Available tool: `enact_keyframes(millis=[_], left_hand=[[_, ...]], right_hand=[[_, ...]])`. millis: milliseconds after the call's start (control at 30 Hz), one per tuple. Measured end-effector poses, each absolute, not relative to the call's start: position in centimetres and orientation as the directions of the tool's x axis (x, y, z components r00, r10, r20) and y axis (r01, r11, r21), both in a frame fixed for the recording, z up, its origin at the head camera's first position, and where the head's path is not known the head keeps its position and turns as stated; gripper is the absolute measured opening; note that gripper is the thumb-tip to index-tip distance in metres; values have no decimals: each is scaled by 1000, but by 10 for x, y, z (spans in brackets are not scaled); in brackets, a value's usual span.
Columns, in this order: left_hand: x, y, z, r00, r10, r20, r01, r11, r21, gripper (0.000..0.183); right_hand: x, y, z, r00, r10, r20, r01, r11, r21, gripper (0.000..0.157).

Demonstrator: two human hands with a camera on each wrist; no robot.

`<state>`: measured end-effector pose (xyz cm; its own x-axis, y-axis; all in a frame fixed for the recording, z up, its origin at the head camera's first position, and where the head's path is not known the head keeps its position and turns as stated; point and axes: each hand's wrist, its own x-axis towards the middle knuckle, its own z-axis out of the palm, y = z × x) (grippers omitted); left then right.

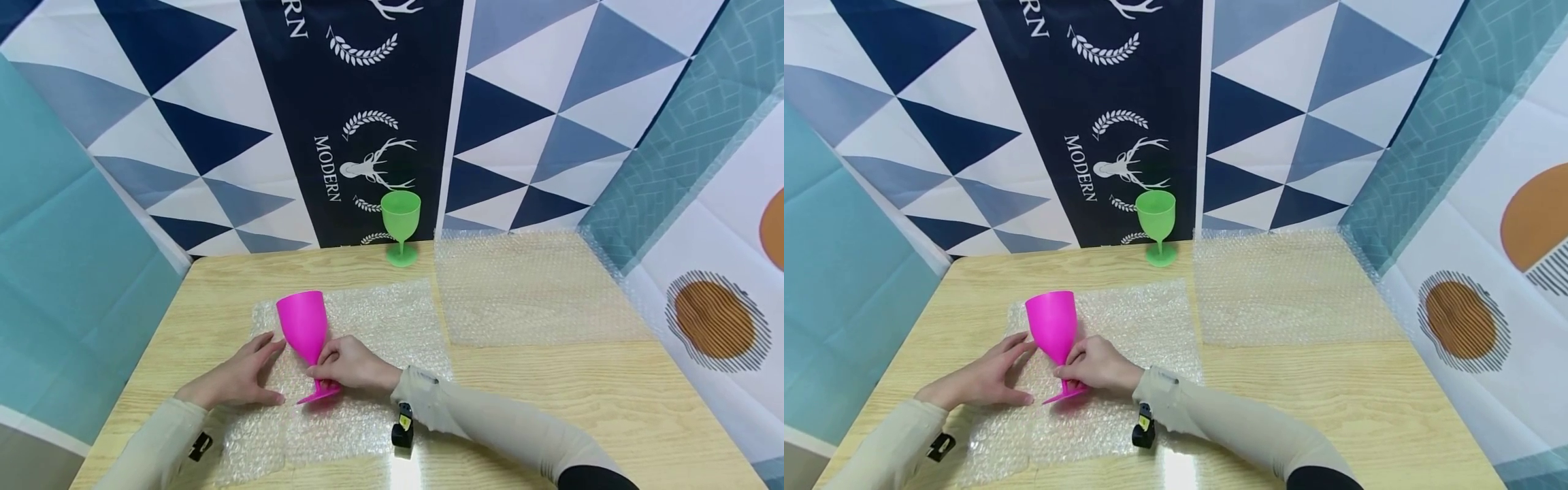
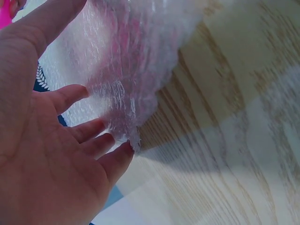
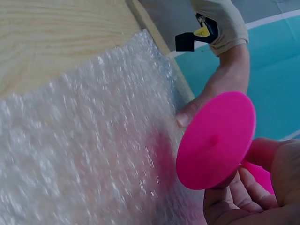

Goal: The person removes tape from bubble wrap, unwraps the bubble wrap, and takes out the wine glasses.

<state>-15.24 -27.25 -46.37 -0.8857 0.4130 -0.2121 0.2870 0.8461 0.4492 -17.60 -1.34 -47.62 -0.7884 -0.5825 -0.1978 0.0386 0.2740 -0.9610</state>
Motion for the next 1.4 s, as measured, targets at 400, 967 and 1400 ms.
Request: enact_keyframes(millis=[400, 967, 1400], left_hand=[[-156, -274, -464, -877, 411, -250, 267, 848, 459, 110], [-157, -272, -462, -876, 398, -272, 247, 855, 455, 109], [-156, -271, -459, -876, 398, -271, 251, 858, 449, 108]], right_hand=[[-197, -4, -471, -802, -575, -162, 11, 256, -967, 13], [-230, 9, -454, -854, -517, -59, -114, 296, -948, 24], [-248, 16, -439, -884, -468, -23, -128, 290, -948, 27]])
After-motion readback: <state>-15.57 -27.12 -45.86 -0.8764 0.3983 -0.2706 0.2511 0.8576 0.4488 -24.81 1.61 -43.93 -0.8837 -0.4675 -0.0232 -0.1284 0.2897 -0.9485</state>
